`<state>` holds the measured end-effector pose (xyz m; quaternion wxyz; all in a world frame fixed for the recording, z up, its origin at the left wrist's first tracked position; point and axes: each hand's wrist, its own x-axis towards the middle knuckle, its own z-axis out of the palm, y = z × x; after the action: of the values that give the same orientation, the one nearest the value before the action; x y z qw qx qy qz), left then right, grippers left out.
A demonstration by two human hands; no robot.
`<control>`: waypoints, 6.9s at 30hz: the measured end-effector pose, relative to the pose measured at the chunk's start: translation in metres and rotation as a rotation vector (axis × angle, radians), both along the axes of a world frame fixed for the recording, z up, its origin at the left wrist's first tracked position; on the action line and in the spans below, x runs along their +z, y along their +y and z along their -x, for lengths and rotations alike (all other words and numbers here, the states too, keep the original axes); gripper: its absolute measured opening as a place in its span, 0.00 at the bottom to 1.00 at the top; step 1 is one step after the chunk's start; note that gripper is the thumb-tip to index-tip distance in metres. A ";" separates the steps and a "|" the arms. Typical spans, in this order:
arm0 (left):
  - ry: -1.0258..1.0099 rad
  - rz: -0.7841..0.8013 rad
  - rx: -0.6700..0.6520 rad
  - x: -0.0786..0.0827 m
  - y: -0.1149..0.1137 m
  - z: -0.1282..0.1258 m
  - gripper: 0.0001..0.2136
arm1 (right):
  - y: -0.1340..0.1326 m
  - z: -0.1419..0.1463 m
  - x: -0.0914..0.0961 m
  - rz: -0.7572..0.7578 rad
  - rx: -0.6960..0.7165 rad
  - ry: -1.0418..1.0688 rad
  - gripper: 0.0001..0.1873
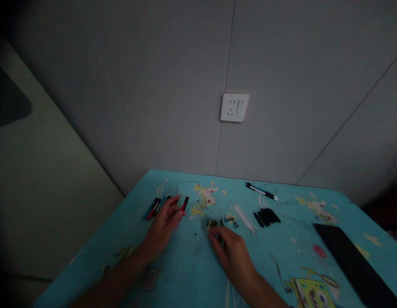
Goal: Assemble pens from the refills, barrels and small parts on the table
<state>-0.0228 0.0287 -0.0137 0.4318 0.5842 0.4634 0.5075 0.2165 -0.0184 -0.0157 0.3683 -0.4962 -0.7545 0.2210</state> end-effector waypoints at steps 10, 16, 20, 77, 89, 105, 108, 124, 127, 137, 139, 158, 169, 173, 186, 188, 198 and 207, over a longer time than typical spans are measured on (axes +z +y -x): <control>-0.382 0.212 -0.205 0.004 -0.016 -0.019 0.31 | -0.008 0.011 0.001 0.005 0.019 0.084 0.07; -0.369 0.234 -0.186 -0.002 -0.014 -0.018 0.24 | -0.009 0.013 -0.003 0.011 0.084 0.116 0.10; -0.396 0.253 -0.155 -0.007 -0.012 -0.018 0.19 | -0.009 0.015 -0.005 -0.033 0.076 0.135 0.16; 0.470 -0.179 -0.321 0.002 -0.029 -0.021 0.04 | 0.006 -0.001 -0.005 -0.085 -0.217 -0.623 0.09; 0.638 -0.312 -0.304 -0.007 -0.025 -0.019 0.05 | 0.006 0.001 -0.003 -0.069 -0.234 -0.626 0.10; 0.717 -0.353 -0.292 -0.009 -0.016 -0.012 0.09 | 0.004 -0.014 0.010 -0.285 -0.105 -0.159 0.12; 0.732 -0.354 -0.300 -0.007 -0.017 -0.012 0.08 | 0.003 -0.013 0.011 -0.292 -0.069 -0.159 0.13; 0.730 -0.352 -0.295 -0.013 -0.016 -0.012 0.07 | 0.013 -0.027 0.011 -0.270 -0.165 -0.361 0.18; 0.647 -0.301 -0.261 -0.013 -0.017 -0.012 0.07 | 0.024 -0.050 0.009 -0.176 -0.324 -0.520 0.14; 0.499 -0.206 -0.249 -0.010 -0.019 -0.013 0.08 | 0.029 -0.074 0.000 -0.010 -0.425 -0.751 0.11; 0.530 -0.233 -0.253 -0.011 -0.018 -0.013 0.09 | 0.029 -0.072 0.000 0.001 -0.430 -0.759 0.12; 0.650 -0.344 -0.270 0.000 -0.019 -0.010 0.11 | 0.005 -0.026 0.014 -0.087 -0.125 -0.236 0.14; 0.883 -0.373 -0.365 -0.004 -0.020 -0.012 0.12 | -0.008 0.001 0.007 -0.021 -0.020 -0.540 0.08; 0.894 -0.386 -0.361 -0.006 -0.021 -0.013 0.14 | -0.009 0.000 0.011 -0.028 0.003 -0.441 0.09; 0.901 -0.468 -0.372 -0.009 -0.018 -0.009 0.07 | -0.007 0.001 -0.003 0.018 0.078 -0.321 0.08; 0.921 -0.514 -0.386 -0.008 -0.018 -0.008 0.07 | -0.006 0.002 -0.005 0.027 0.079 -0.324 0.08; 0.819 -0.543 -0.351 -0.007 -0.023 -0.010 0.10 | -0.003 0.004 -0.007 0.018 0.141 -0.350 0.08; 0.642 -0.312 -0.275 -0.011 -0.016 -0.010 0.08 | -0.004 0.002 -0.003 0.016 0.103 -0.309 0.07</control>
<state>-0.0129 0.0123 -0.0242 0.2346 0.8289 0.4094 0.3003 0.2145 -0.0221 -0.0187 0.2322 -0.4878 -0.8249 0.1665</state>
